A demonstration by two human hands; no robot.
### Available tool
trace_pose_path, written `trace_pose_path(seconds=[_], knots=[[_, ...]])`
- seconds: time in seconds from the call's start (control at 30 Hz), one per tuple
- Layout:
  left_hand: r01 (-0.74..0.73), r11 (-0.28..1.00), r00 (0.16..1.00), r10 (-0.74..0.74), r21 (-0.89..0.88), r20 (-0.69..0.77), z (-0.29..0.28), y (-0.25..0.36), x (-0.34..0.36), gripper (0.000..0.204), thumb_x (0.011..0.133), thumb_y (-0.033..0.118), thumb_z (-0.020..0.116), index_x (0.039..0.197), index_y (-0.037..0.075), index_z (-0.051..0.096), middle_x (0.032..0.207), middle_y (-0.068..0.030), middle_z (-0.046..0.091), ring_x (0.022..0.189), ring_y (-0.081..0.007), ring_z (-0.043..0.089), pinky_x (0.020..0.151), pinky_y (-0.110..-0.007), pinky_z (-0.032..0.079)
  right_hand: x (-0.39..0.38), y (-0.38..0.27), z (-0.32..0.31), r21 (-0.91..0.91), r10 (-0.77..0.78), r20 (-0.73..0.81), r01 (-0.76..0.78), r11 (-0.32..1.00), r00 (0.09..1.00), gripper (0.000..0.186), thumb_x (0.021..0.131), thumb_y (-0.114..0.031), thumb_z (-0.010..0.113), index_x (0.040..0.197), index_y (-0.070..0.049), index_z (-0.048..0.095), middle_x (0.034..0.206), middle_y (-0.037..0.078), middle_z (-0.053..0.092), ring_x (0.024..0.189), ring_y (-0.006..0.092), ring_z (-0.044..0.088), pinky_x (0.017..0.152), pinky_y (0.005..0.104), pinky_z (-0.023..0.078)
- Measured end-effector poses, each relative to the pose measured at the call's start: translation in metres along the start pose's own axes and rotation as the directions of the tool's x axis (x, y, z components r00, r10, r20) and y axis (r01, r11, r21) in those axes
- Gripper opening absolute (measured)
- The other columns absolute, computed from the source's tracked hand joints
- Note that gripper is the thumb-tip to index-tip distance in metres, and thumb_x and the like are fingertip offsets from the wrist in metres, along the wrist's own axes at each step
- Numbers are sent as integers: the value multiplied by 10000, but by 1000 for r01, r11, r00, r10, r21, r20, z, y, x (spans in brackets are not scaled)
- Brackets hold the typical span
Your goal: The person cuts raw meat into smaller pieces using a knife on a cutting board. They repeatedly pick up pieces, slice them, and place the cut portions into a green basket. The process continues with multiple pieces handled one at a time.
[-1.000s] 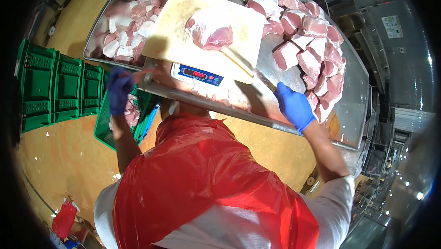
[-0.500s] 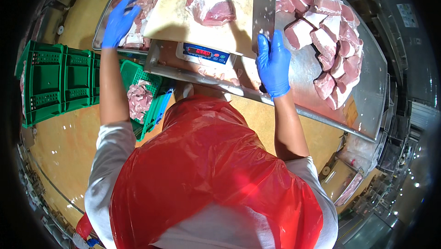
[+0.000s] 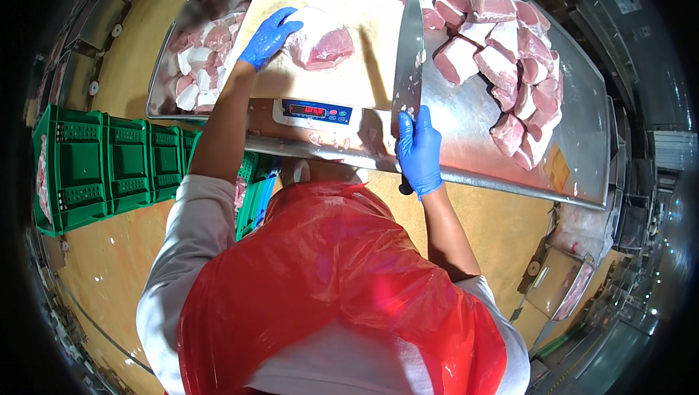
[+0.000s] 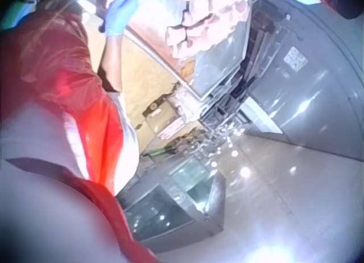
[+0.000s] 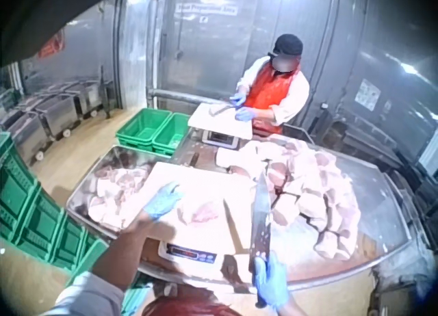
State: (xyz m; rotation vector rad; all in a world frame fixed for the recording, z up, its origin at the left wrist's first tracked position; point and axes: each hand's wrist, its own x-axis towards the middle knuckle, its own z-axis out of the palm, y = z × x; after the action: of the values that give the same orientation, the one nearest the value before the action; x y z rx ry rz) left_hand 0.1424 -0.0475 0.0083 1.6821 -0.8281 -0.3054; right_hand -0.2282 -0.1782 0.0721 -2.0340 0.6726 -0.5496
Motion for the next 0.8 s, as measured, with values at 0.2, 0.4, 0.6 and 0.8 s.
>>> trace_pose_path(seconds=[0.2, 0.4, 0.6, 0.8], knots=[[257, 965, 966, -258, 44, 15, 5, 49, -101, 235, 927, 97, 615, 1148, 20, 604, 1115, -168, 631, 896, -234, 625, 841, -378, 508, 8, 12, 6, -293, -234, 11, 227, 929, 972, 169, 1037, -162, 547, 1052, 1, 505, 665, 216, 608, 538, 352, 626, 489, 418, 451], [-220, 975, 911, 212, 16, -354, 26, 72, -150, 348, 813, -33, 614, 1160, -7, 602, 933, -202, 664, 798, -346, 646, 767, -411, 529, 40, -22, 75, -331, -413, 294, 497, 802, 862, 191, 964, -91, 590, 1092, -16, 471, 840, 279, 628, 732, 479, 635, 601, 526, 492], [-303, 928, 861, 364, 217, -356, 25, 45, -176, 222, 821, -49, 622, 1033, 15, 639, 938, -185, 675, 861, -377, 654, 764, -415, 534, 98, -78, 125, -390, -452, 446, 622, 679, 773, 233, 947, -136, 568, 1126, -27, 465, 910, 260, 654, 760, 448, 668, 623, 513, 543], [-33, 969, 904, 133, 244, -407, 1, 33, -207, 101, 887, 56, 638, 971, 15, 676, 889, -164, 692, 771, -300, 681, 713, -395, 544, 76, -42, 91, -486, -232, 598, 577, 656, 767, 245, 949, -125, 551, 1158, -38, 458, 923, 269, 661, 799, 463, 669, 669, 526, 541]])
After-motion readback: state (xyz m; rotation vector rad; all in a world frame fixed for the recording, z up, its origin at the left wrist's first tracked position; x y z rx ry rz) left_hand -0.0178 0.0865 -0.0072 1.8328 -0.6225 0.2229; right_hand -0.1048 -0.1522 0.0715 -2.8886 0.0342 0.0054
